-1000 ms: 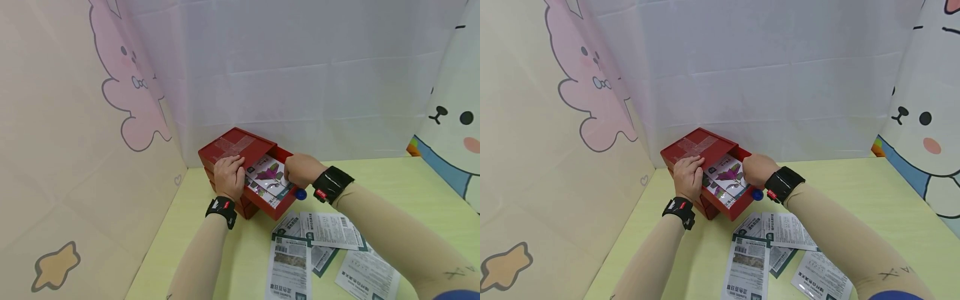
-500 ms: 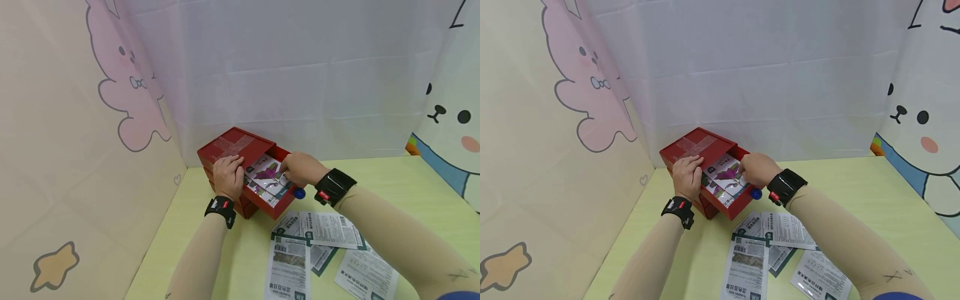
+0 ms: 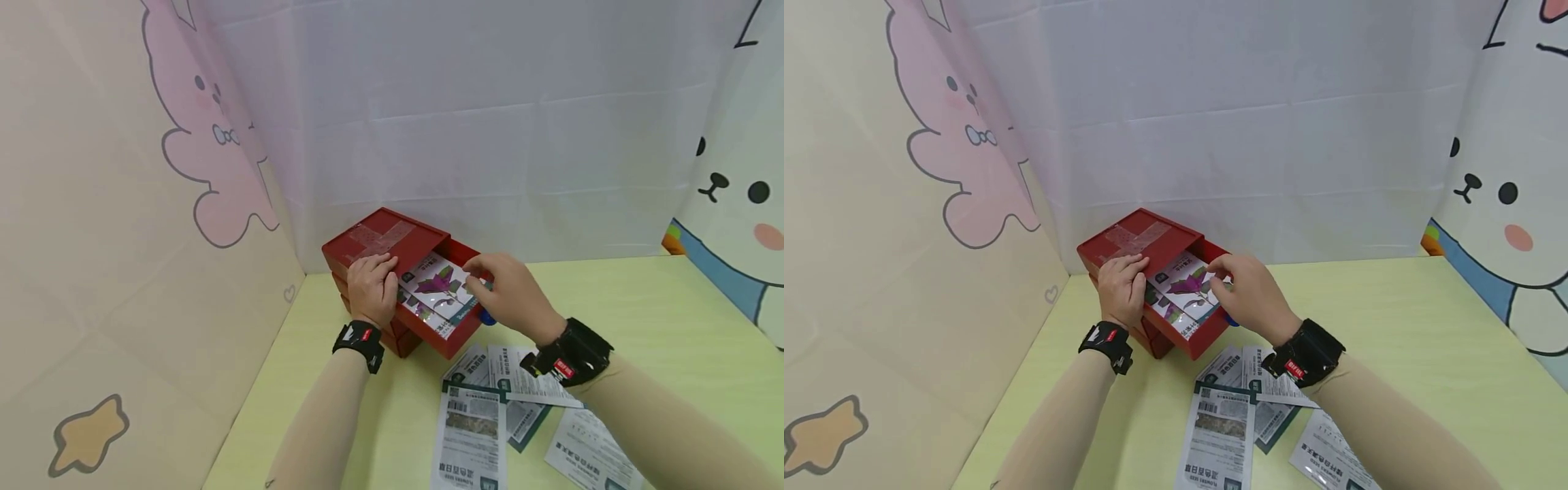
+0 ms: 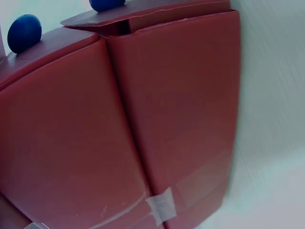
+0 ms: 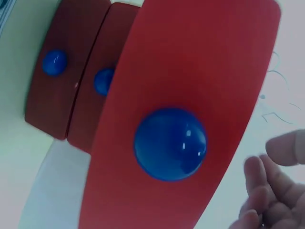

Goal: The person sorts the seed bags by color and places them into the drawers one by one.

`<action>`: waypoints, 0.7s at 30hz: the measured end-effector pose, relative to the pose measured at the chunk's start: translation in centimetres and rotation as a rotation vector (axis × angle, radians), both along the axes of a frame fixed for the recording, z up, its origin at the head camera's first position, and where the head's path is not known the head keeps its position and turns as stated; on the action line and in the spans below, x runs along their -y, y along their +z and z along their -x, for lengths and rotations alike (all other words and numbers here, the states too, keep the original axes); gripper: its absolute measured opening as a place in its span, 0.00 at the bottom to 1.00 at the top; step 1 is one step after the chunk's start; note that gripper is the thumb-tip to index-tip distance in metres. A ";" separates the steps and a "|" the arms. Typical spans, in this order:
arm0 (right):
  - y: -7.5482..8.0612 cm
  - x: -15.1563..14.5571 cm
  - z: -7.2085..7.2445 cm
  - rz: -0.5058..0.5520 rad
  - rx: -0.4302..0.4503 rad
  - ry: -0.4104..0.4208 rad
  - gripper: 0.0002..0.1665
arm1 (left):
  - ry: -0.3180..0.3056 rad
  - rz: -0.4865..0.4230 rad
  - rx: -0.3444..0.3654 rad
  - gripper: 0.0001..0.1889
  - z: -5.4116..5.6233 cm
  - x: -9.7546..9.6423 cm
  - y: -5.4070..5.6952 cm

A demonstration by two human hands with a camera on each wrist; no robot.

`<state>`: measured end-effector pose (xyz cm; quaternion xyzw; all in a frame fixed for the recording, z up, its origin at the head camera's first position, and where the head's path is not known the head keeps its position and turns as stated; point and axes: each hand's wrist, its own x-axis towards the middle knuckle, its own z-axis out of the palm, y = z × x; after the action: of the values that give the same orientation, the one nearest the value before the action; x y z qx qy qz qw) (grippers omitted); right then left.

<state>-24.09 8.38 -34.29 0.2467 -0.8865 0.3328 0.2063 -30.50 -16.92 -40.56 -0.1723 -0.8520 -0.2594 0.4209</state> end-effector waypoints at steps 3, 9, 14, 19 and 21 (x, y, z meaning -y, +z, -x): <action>-0.7 -0.6 -0.9 0.075 -0.013 -0.033 0.11 | -0.024 -0.025 -0.047 0.21 0.2 0.0 -0.1; -2.4 -1.6 -2.2 0.161 -0.028 -0.082 0.09 | -0.078 -0.044 -0.057 0.19 0.2 0.7 -0.4; -3.6 -2.2 -2.8 0.170 -0.036 -0.090 0.10 | -0.154 -0.020 -0.087 0.20 0.2 1.8 -0.3; -5.1 -2.6 -3.3 0.183 -0.014 -0.123 0.11 | -0.142 0.015 -0.180 0.21 -0.1 2.5 -1.1; -5.7 -2.7 -3.4 0.176 -0.008 -0.132 0.13 | -0.119 0.014 -0.202 0.22 -0.3 2.5 -1.7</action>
<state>-20.67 11.09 -39.99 0.1701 -0.8673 0.3941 0.2521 -30.18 -19.41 -42.30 -0.2509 -0.7953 -0.2591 0.4871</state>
